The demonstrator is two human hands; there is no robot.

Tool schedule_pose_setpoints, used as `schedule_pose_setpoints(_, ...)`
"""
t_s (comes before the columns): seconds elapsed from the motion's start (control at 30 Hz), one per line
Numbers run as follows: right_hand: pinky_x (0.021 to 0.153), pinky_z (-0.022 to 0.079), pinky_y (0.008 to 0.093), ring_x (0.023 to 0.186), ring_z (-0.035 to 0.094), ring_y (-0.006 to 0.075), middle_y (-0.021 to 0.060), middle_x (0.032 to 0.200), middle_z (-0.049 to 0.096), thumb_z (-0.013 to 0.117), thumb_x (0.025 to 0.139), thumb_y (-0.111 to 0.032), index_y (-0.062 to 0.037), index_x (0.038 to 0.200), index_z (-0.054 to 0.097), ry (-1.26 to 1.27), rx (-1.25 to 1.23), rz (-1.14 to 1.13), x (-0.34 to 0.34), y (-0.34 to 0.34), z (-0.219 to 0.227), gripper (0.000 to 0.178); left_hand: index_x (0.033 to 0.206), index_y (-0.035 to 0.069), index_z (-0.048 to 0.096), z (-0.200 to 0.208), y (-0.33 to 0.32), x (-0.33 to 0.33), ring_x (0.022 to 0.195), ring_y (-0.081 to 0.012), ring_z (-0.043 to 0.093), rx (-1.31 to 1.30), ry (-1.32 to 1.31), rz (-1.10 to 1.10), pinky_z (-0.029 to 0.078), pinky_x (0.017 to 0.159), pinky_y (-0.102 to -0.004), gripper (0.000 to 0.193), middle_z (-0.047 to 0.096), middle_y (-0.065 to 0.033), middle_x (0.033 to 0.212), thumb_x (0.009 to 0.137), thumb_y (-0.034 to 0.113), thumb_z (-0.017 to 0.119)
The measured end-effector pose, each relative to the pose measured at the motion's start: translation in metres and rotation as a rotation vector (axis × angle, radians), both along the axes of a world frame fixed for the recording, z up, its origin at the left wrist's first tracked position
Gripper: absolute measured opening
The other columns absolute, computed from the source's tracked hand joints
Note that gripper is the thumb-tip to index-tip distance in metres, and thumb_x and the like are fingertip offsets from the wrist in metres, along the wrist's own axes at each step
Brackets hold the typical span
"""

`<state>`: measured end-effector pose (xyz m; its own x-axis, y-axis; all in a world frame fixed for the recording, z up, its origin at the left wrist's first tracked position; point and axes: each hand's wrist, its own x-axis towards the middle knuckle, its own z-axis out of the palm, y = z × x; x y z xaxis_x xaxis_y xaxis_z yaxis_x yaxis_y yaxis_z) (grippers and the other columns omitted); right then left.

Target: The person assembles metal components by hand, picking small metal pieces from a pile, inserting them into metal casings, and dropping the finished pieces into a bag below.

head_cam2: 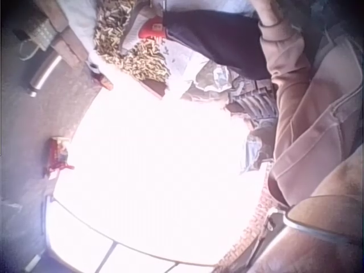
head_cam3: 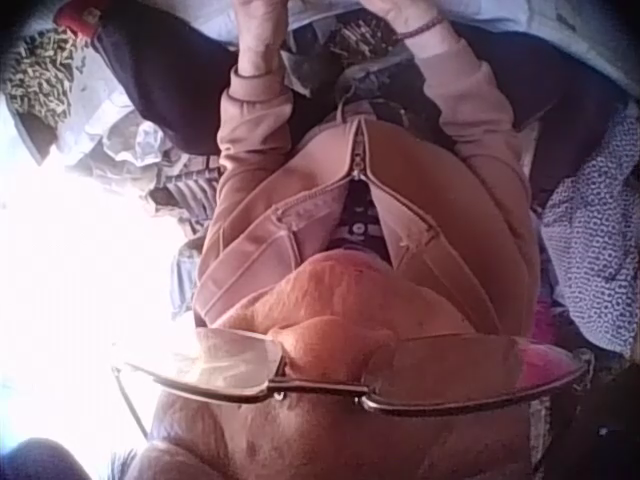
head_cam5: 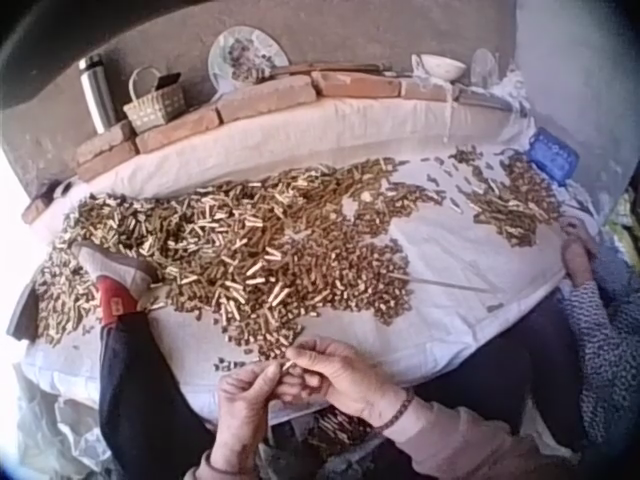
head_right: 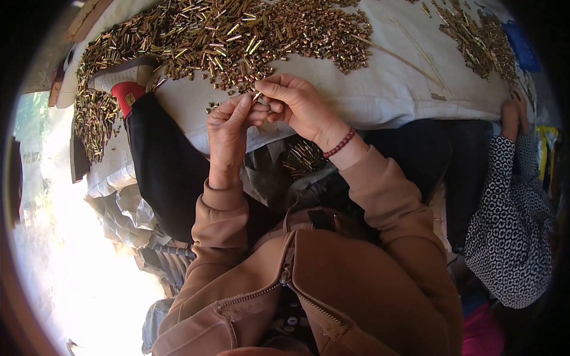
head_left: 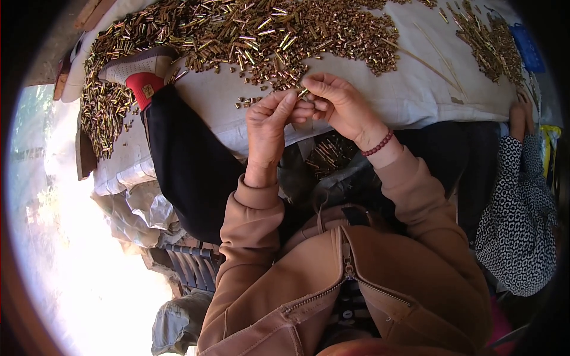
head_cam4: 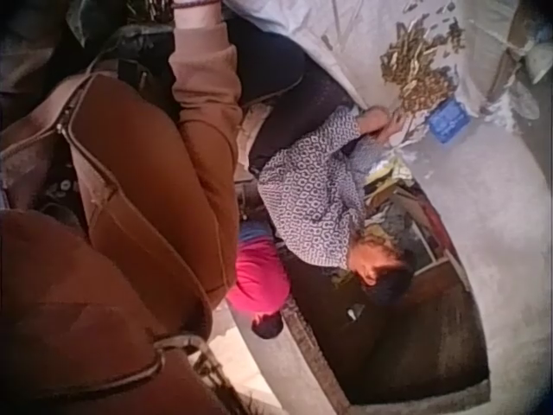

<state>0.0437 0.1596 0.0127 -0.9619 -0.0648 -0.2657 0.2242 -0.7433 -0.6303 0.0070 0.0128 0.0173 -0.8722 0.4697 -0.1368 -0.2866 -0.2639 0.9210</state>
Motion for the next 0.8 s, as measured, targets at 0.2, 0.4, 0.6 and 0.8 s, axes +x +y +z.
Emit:
schedule_pose_setpoints(0.2, 0.052, 0.042, 0.0201, 0.055, 0.042, 0.0024, -0.0057, 0.068, 0.047, 0.061, 0.083, -0.018, -0.0093, 0.089, 0.059, 0.013, 0.0, 0.013, 0.0, -0.003, 0.001, 0.011, 0.095, -0.004, 0.06, 0.0, -0.002, -0.001, 0.066, -0.015, 0.062, 0.014, -0.004, 0.0, 0.049, 0.06, -0.0222, 0.018, 0.065, -0.0122, 0.078, 0.087, 0.011, 0.053)
schedule_pose_setpoints(0.4, 0.051, 0.041, 0.0194, 0.052, 0.041, 0.0017, -0.0061, 0.066, 0.047, 0.06, 0.083, -0.019, -0.0095, 0.088, 0.059, -0.019, -0.125, 0.05, -0.001, -0.004, -0.003, 0.011, 0.096, -0.004, 0.06, -0.001, -0.003, 0.0, 0.065, -0.0152, 0.062, 0.039, -0.009, -0.032, 0.049, 0.06, -0.0224, 0.019, 0.065, -0.0125, 0.078, 0.087, 0.011, 0.052)
schedule_pose_setpoints(0.6, 0.05, 0.04, 0.0196, 0.051, 0.039, 0.0017, -0.0065, 0.064, 0.045, 0.06, 0.084, -0.019, -0.0087, 0.087, 0.059, 0.065, -0.337, 0.043, 0.0, -0.011, -0.008, 0.01, 0.096, -0.005, 0.06, 0.002, 0.0, 0.001, 0.062, -0.0161, 0.062, 0.112, -0.026, -0.029, 0.05, 0.06, -0.0226, 0.02, 0.065, -0.0134, 0.078, 0.088, 0.012, 0.051)
schedule_pose_setpoints(0.8, 0.056, 0.04, 0.0219, 0.052, 0.037, 0.0026, -0.0066, 0.065, 0.042, 0.057, 0.086, -0.021, -0.0082, 0.088, 0.059, 0.054, -0.248, 0.117, -0.002, -0.008, -0.001, 0.013, 0.094, -0.005, 0.06, 0.003, -0.001, 0.0, 0.062, -0.0162, 0.062, 0.103, -0.026, -0.041, 0.049, 0.06, -0.0225, 0.02, 0.064, -0.0131, 0.077, 0.089, 0.012, 0.05)
